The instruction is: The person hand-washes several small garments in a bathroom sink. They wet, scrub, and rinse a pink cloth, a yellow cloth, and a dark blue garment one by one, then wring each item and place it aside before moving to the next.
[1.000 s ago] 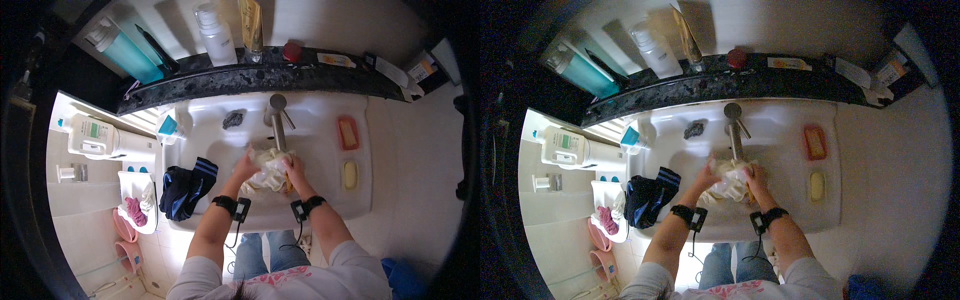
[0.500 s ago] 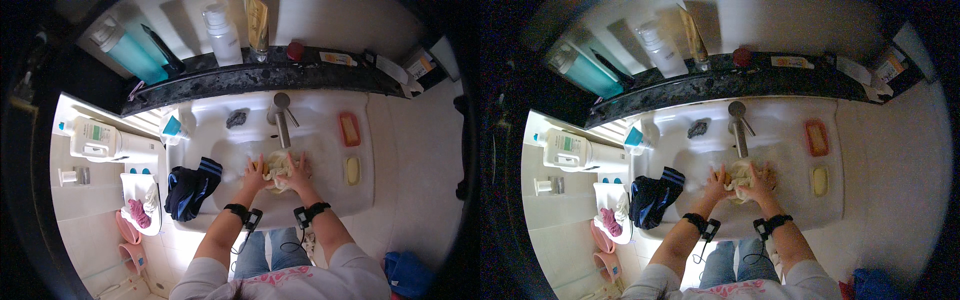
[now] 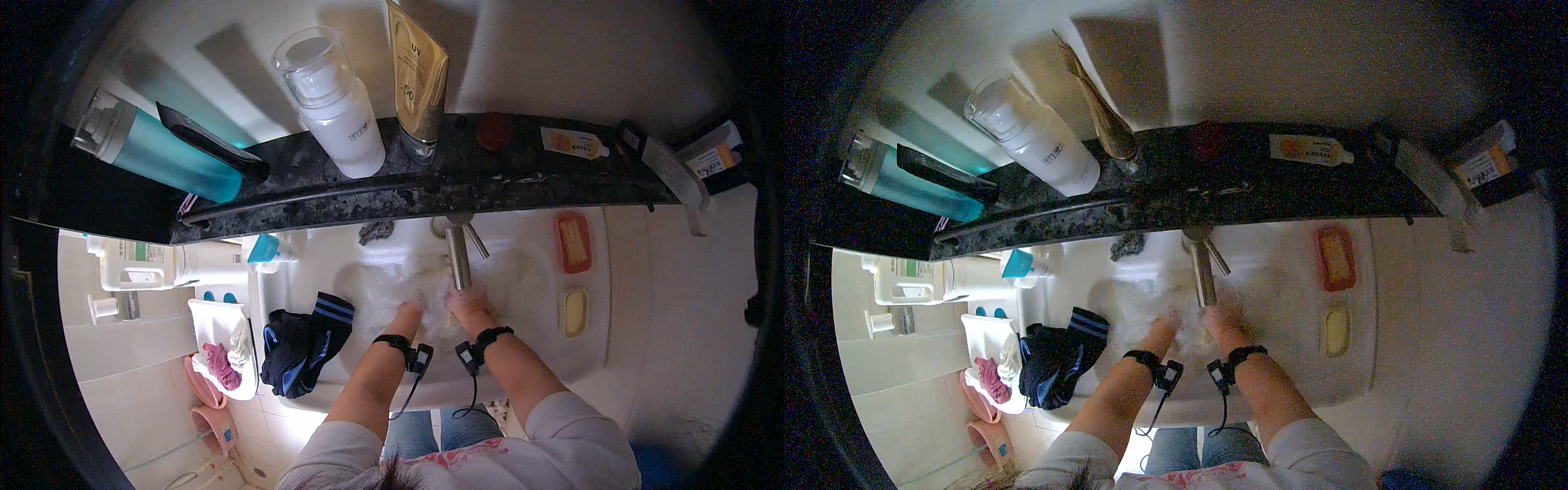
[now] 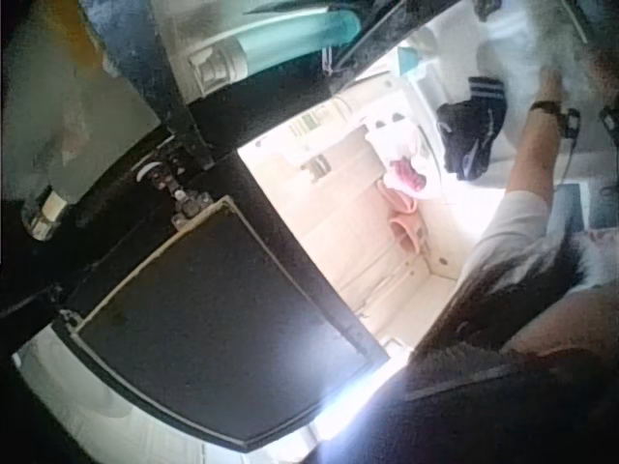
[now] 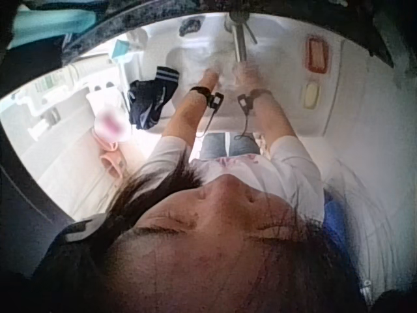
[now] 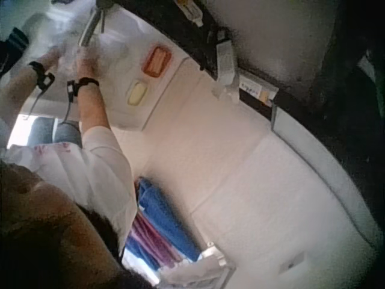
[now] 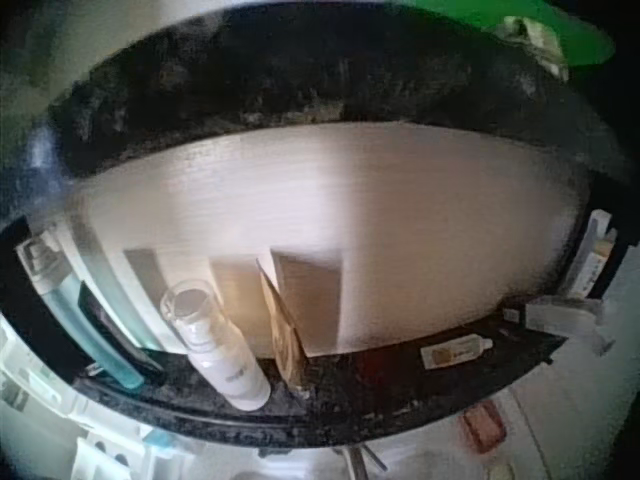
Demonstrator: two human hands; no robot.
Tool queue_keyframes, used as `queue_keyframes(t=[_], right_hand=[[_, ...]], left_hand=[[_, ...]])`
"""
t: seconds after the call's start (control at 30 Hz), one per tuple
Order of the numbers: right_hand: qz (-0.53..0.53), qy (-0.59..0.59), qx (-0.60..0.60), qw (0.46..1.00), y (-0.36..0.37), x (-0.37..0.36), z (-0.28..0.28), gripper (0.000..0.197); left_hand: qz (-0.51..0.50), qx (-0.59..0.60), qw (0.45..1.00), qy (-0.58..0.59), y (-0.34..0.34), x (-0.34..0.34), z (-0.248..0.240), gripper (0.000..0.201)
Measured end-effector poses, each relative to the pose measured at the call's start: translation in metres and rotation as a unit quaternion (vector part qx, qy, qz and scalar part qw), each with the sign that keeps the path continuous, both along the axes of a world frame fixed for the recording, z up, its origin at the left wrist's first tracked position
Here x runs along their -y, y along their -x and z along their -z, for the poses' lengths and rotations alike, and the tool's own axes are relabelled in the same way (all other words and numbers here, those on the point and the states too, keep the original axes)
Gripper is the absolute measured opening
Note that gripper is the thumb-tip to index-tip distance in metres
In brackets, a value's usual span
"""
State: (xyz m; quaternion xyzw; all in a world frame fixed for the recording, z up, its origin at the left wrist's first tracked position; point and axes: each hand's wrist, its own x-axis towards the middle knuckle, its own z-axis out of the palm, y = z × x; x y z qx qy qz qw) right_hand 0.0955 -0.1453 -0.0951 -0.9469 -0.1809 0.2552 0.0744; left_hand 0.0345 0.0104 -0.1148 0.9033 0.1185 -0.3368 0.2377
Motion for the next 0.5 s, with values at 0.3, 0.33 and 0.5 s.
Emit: queue_keyframes(t=[0.3,0.33,0.5], right_hand=[[0.166,-0.201,-0.035,0.965,-0.022,-0.015,-0.041,0.032],[0.177,-0.252,-0.063,0.949,-0.022,-0.009,-0.046,0.034],[0.276,-0.386,-0.076,0.877,0.015,0.016,-0.073,0.037]], left_hand=[[-0.079,0.060,0.995,-0.007,-0.004,-0.017,-0.040,0.082],[-0.107,0.089,0.990,0.005,0.002,-0.018,-0.052,0.081],[-0.170,0.200,0.961,0.087,0.040,-0.018,-0.122,0.087]])
